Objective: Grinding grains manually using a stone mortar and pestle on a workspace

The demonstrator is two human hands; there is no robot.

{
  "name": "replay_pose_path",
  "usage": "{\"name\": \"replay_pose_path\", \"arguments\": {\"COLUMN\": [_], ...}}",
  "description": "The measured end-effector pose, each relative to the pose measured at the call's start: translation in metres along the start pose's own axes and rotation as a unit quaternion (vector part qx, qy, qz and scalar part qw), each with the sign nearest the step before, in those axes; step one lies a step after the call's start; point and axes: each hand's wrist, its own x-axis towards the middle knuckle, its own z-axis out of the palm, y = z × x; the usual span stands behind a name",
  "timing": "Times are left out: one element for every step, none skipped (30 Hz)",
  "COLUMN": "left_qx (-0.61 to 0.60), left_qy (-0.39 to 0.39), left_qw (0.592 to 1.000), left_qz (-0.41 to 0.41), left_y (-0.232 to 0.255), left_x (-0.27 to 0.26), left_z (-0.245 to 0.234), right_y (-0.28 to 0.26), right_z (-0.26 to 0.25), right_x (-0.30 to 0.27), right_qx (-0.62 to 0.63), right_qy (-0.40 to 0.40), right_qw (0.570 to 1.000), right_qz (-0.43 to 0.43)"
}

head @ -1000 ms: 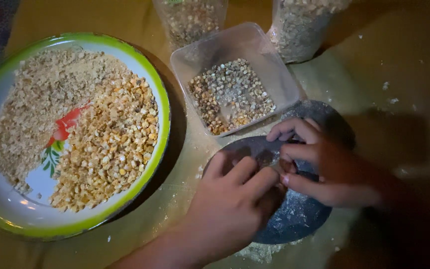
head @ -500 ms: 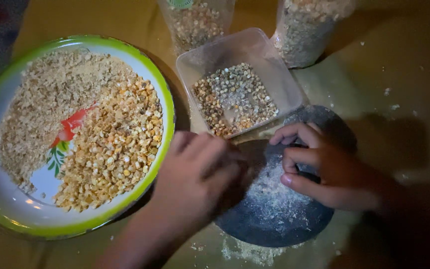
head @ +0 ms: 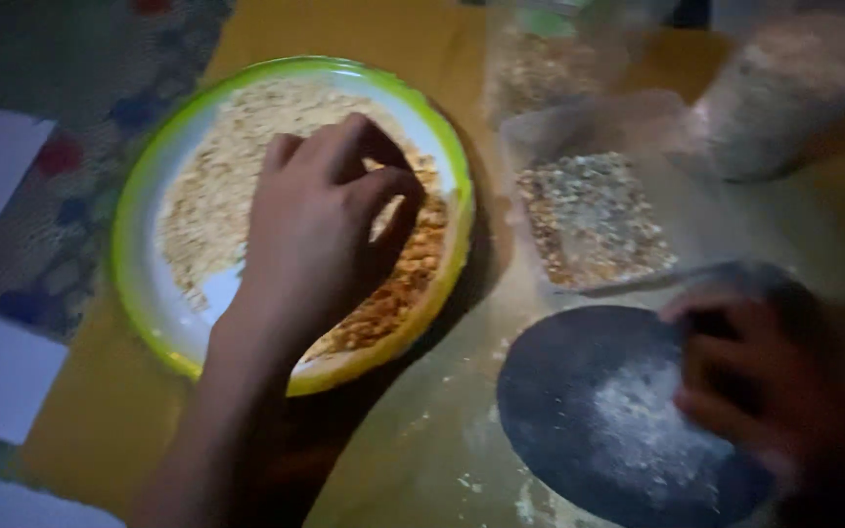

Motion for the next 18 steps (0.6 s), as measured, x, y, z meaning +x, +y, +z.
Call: {"name": "replay_pose_path", "arguments": {"left_qx": [0.008,0.004,-0.001,0.001,0.014,0.024,0.025,0.037,0.049,0.049,0.058,0.067,0.067,0.062,0.058,0.058,0.064,0.07], "left_qy": [0.001,-0.025,-0.051,-0.05,-0.061,-0.072,-0.071,-0.07,-0.068,-0.068,-0.078,-0.089,-0.089,-0.077,-0.065,-0.066,-0.067,-0.068], "left_qw": [1.0,1.0,0.998,0.998,0.997,0.996,0.996,0.996,0.995,0.995,0.993,0.991,0.991,0.993,0.994,0.994,0.994,0.993], "left_qz": [-0.008,-0.018,-0.029,-0.033,-0.041,-0.048,-0.051,-0.052,-0.053,-0.054,-0.064,-0.073,-0.073,-0.069,-0.064,-0.064,-0.065,-0.067], "left_y": [-0.002,-0.004,-0.006,-0.007,-0.008,-0.008,-0.01,-0.011,-0.012,-0.012,-0.011,-0.011,-0.01,-0.01,-0.009,-0.011,-0.012,-0.014], "left_x": [-0.001,-0.002,-0.002,-0.002,-0.002,-0.002,-0.003,-0.004,-0.005,-0.004,-0.004,-0.003,-0.004,-0.004,-0.005,-0.005,-0.006,-0.007], "left_z": [-0.002,-0.002,-0.001,-0.001,0.0,0.001,0.002,0.004,0.006,0.004,0.003,0.002,0.002,0.002,0.002,0.004,0.007,0.009], "right_y": [0.003,0.004,0.006,0.007,0.008,0.008,0.014,0.019,0.025,0.024,0.024,0.023,0.021,0.019,0.016,0.016,0.016,0.016], "right_z": [0.0,0.0,-0.001,0.001,0.003,0.005,0.009,0.013,0.016,0.014,0.012,0.01,0.01,0.009,0.009,0.01,0.011,0.012], "right_x": [0.004,0.005,0.006,0.004,0.001,-0.004,-0.005,-0.008,-0.011,-0.011,-0.011,-0.011,-0.009,-0.008,-0.006,-0.008,-0.009,-0.011], "right_qx": [0.001,-0.015,-0.03,-0.03,-0.04,-0.05,-0.05,-0.033,-0.017,-0.017,-0.024,-0.031,-0.032,-0.032,-0.031,-0.031,-0.024,-0.016], "right_qy": [-0.002,-0.007,-0.011,-0.013,-0.015,-0.016,-0.018,-0.014,-0.01,-0.011,-0.043,-0.076,-0.076,-0.065,-0.053,-0.053,-0.052,-0.05], "right_qw": [1.0,0.999,0.998,0.998,0.999,0.998,0.998,0.999,1.0,1.0,0.997,0.993,0.993,0.995,0.997,0.997,0.995,0.992], "right_qz": [-0.012,-0.028,-0.045,-0.05,-0.016,0.021,0.018,0.021,0.025,0.024,0.054,0.086,0.086,0.068,0.049,0.049,0.08,0.11]}}
